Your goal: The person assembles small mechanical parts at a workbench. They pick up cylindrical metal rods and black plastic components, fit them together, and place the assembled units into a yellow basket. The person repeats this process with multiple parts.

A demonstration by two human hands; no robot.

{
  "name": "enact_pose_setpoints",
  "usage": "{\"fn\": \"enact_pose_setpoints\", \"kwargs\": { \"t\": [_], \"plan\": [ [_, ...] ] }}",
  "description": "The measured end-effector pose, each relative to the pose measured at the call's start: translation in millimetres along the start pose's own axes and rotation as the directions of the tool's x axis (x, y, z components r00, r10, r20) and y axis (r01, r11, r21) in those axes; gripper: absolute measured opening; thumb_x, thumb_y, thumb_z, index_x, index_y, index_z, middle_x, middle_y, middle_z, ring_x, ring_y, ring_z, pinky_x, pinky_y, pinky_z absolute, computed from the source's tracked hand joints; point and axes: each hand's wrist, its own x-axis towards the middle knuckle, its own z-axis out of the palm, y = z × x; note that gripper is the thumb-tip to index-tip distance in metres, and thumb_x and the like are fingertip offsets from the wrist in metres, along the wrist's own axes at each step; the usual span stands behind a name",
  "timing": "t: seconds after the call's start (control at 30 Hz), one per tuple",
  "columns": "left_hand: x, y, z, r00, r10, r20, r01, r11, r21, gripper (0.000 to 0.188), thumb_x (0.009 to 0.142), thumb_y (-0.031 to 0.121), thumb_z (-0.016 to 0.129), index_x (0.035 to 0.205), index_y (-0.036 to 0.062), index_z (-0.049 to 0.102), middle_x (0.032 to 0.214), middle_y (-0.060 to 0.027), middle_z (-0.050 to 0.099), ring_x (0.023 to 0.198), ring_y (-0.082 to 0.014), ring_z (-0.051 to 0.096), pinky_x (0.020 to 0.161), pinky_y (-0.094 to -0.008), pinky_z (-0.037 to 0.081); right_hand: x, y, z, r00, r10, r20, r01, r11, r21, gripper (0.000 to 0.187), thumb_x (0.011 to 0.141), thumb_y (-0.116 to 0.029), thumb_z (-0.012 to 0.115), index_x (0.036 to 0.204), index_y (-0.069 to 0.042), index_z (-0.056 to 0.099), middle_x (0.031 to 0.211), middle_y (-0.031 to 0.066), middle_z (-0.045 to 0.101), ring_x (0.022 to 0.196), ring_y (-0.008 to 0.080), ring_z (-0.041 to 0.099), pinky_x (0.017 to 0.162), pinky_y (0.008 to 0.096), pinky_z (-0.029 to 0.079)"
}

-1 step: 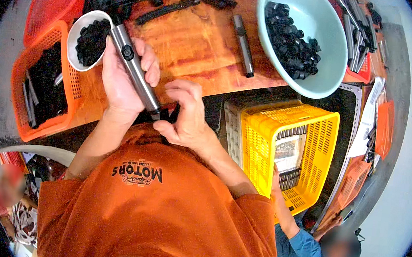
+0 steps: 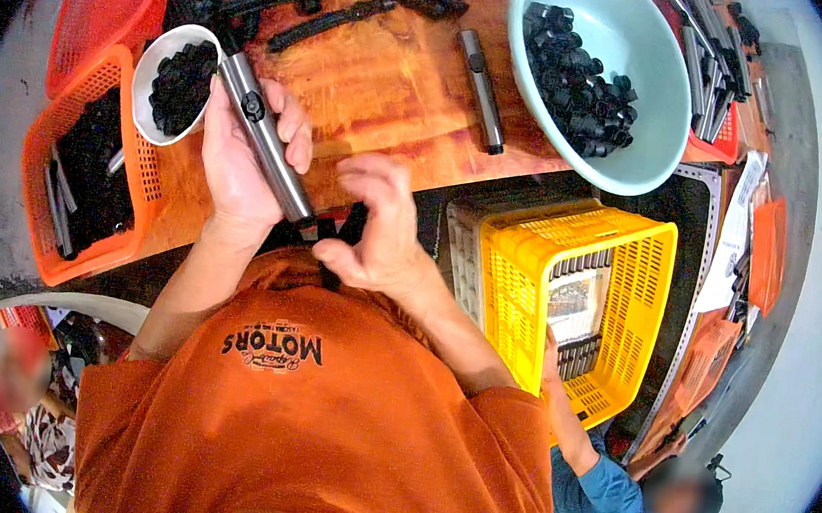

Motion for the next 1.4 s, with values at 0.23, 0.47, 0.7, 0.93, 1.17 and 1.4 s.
{"fn": "enact_pose_setpoints", "kwargs": {
  "t": [0.23,0.47,0.7,0.93,1.17,1.4],
  "plan": [
    [-22.2,7.9,-36.2,0.98,-0.087,-0.182,0.115,0.982,0.152,0.053,0.097,0.055,0.03,0.08,0.0098,0.05,0.057,-0.0028,0.044,0.043,-0.0166,0.047,0.038,-0.0263,0.04,12.7,19.4,-31.4,0.994,0.106,0.031,-0.098,0.975,-0.2,0.017,0.082,0.0,0.064,0.096,0.001,0.055,0.083,0.0143,0.058,0.072,0.0295,0.059,0.065,0.0341,0.049],
    [-43.8,9.8,-49.8,0.96,-0.136,-0.245,0.167,0.979,0.113,0.054,0.097,0.057,0.031,0.08,0.0099,0.052,0.056,-0.0048,0.048,0.04,-0.0165,0.045,0.036,-0.0271,0.038,53.7,37.8,-17.2,0.952,0.229,0.202,-0.185,0.959,-0.216,0.012,0.082,-0.001,0.063,0.093,-0.001,0.058,0.082,0.0161,0.058,0.073,0.0352,0.058,0.065,0.0399,0.048],
    [-57.2,15.9,-65.0,0.956,-0.161,-0.244,0.189,0.977,0.094,0.056,0.096,0.059,0.03,0.08,0.0104,0.052,0.057,-0.0036,0.047,0.044,-0.016,0.046,0.041,-0.0275,0.04,132.2,21.1,52.3,0.958,-0.087,0.274,0.103,0.994,-0.043,0.012,0.085,-0.004,0.061,0.097,-0.001,0.06,0.086,0.0125,0.06,0.075,0.029,0.061,0.068,0.034,0.049],
    [-66.5,21.2,-74.8,0.958,-0.148,-0.247,0.178,0.979,0.103,0.053,0.097,0.057,0.029,0.082,0.0102,0.051,0.059,-0.0037,0.047,0.045,-0.0164,0.045,0.041,-0.0277,0.041,180.3,19.4,152.9,0.716,-0.176,0.676,0.436,0.869,-0.236,0.015,0.085,-0.012,0.055,0.093,-0.003,0.064,0.092,0.0137,0.063,0.086,0.0336,0.063,0.074,0.0412,0.052],
    [-69.9,30.9,-73.2,0.951,-0.124,-0.284,0.17,0.975,0.144,0.053,0.097,0.057,0.028,0.082,0.0104,0.049,0.058,-0.004,0.046,0.046,-0.0169,0.046,0.045,-0.0277,0.04,184.2,28.9,185.6,0.599,-0.113,0.792,0.552,0.776,-0.307,0.02,0.082,-0.006,0.052,0.097,-0.004,0.065,0.099,0.0135,0.064,0.094,0.0311,0.064,0.08,0.0415,0.053],
    [-70.9,37.2,-78.5,0.959,-0.057,-0.278,0.069,0.997,0.033,0.055,0.097,0.057,0.027,0.081,0.0099,0.051,0.059,-0.0029,0.047,0.047,-0.0164,0.047,0.044,-0.0281,0.04,175.8,-1.2,133.3,0.766,-0.111,0.633,0.192,0.98,-0.061,0.015,0.08,-0.012,0.064,0.09,-0.003,0.065,0.086,0.0167,0.064,0.08,0.0326,0.064,0.068,0.0437,0.05]
  ]
}}
